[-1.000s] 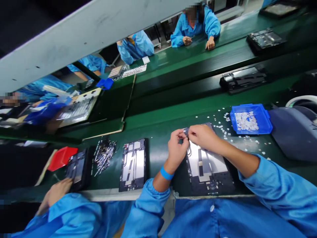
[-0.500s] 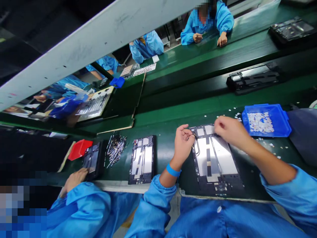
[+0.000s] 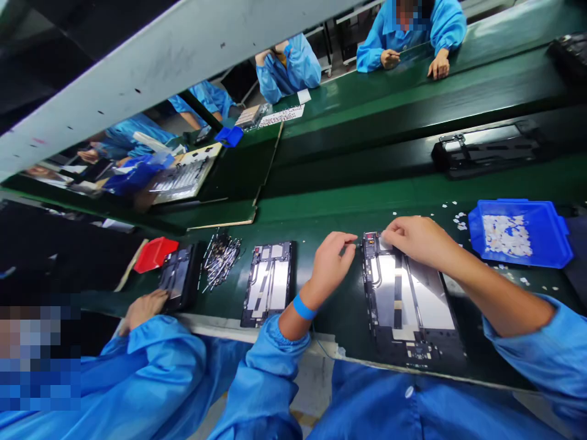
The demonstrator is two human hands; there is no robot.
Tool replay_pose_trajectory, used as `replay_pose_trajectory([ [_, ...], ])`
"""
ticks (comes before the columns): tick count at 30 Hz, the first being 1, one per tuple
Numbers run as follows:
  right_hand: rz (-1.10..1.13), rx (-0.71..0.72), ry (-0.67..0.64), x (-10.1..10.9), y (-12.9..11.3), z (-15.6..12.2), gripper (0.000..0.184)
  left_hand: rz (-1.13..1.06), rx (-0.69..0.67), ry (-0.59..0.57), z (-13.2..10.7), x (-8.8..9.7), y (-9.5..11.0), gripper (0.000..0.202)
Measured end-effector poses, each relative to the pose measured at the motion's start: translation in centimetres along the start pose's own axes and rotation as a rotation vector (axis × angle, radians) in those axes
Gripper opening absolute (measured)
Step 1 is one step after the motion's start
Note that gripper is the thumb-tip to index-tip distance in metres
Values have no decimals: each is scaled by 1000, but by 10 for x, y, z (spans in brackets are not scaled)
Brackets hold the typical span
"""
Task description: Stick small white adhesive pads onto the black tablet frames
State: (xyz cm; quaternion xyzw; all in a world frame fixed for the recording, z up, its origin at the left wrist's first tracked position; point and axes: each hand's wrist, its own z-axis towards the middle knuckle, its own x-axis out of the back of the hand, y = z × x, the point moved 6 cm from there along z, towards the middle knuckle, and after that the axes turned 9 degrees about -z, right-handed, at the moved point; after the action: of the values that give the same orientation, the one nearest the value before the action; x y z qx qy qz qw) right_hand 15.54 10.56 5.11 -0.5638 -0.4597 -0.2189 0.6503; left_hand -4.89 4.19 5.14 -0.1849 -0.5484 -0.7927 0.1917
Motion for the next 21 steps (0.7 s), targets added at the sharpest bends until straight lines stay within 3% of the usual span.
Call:
replay_pose_trajectory([
  [5,-174,-51,-92,-16,-11,30,33,210,-155,-223,3,-14,-3,35],
  [12,-254,-131,-227,-21,-12,31,27,379,-208,-334,4,-25,-10,38],
  [21,-327,-89,-192,-23,-14,34,27,589,-210,-467,5,-31,-9,39],
])
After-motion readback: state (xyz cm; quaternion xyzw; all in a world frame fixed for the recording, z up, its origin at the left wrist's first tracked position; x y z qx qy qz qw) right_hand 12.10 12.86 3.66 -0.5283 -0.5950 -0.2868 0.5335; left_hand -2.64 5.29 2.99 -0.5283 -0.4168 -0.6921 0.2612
